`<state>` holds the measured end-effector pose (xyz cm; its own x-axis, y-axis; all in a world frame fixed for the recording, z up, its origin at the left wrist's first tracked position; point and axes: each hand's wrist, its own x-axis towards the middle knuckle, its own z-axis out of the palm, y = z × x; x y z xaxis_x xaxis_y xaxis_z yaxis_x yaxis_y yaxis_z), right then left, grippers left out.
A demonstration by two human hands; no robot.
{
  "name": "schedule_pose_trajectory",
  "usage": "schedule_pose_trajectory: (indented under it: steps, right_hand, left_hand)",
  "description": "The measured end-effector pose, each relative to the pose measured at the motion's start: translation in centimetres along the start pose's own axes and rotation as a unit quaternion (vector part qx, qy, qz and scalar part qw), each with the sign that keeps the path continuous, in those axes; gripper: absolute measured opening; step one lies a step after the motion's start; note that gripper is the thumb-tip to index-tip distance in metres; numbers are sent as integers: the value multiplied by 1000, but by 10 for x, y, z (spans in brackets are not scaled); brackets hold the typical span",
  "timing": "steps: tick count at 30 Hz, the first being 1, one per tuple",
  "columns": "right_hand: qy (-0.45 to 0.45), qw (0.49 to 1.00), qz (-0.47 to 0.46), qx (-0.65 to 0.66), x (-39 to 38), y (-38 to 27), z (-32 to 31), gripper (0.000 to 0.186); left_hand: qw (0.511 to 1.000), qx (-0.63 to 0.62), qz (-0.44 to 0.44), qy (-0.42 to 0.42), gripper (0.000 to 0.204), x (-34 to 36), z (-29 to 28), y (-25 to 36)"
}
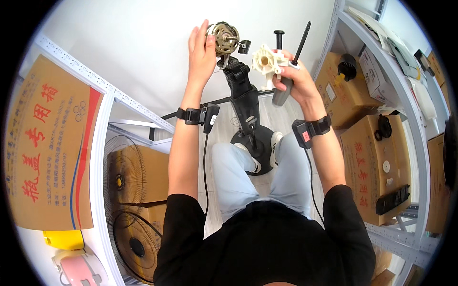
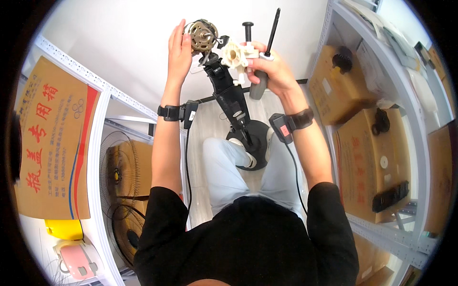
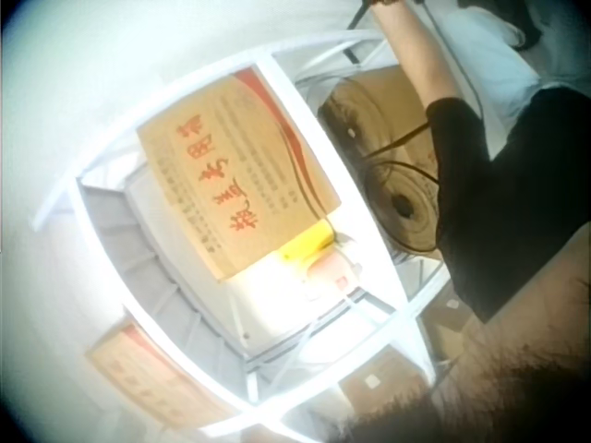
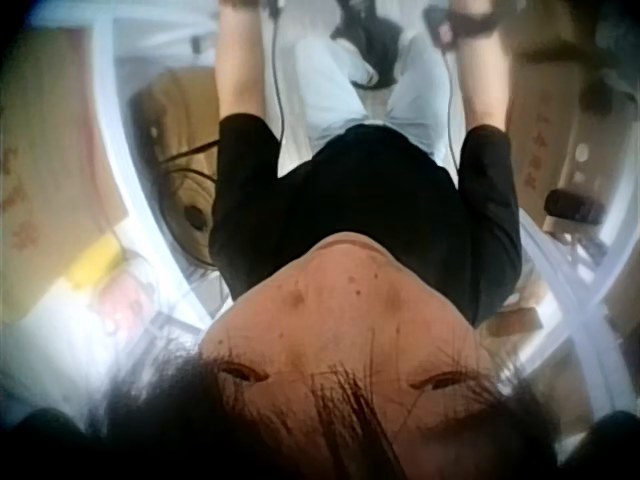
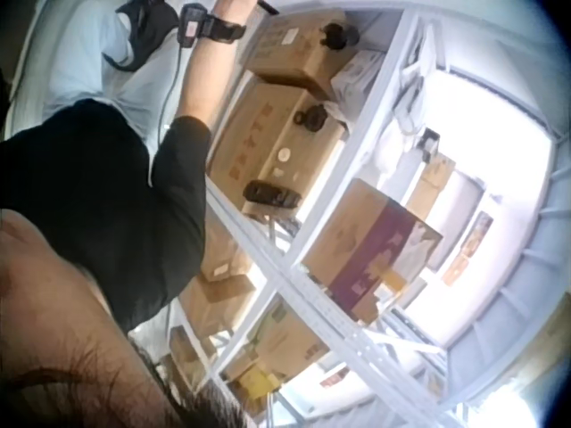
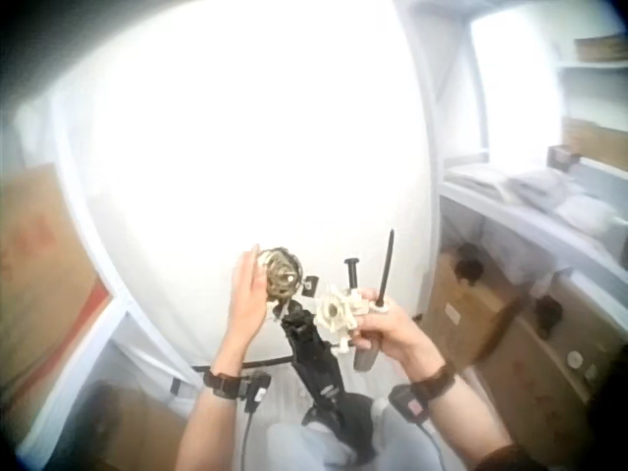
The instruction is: The person uses a screwdriver to loosen and remove screws from a mechanical part mounted on a stand. They detach a white plastic component, inspect it, and continue adjusting the assembly with the screwdriver.
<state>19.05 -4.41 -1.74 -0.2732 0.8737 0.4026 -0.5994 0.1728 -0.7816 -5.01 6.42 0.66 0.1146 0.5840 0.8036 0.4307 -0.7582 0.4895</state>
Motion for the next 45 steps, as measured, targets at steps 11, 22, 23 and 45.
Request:
schedule_pose_trajectory:
  steps: [11,22,23,45]
  right_hand:
    - [-20,996,34,-83,-54,16,21,58]
    - [36,927,58,-369,-83,16,42,56]
    - [38,897,29,-440,-83,14,47,54]
    - [96,914,89,-384,-130,35,6,46]
  left_hand:
    - [884,-401,-129,-204,92,-107,-14,111]
    - [901,-324,-145,-250,120,-139,-20,125]
    - [891,-339,-175,-248,118,-140,-23,128]
    - [796,-490,-279,-219,96,-193,31,79]
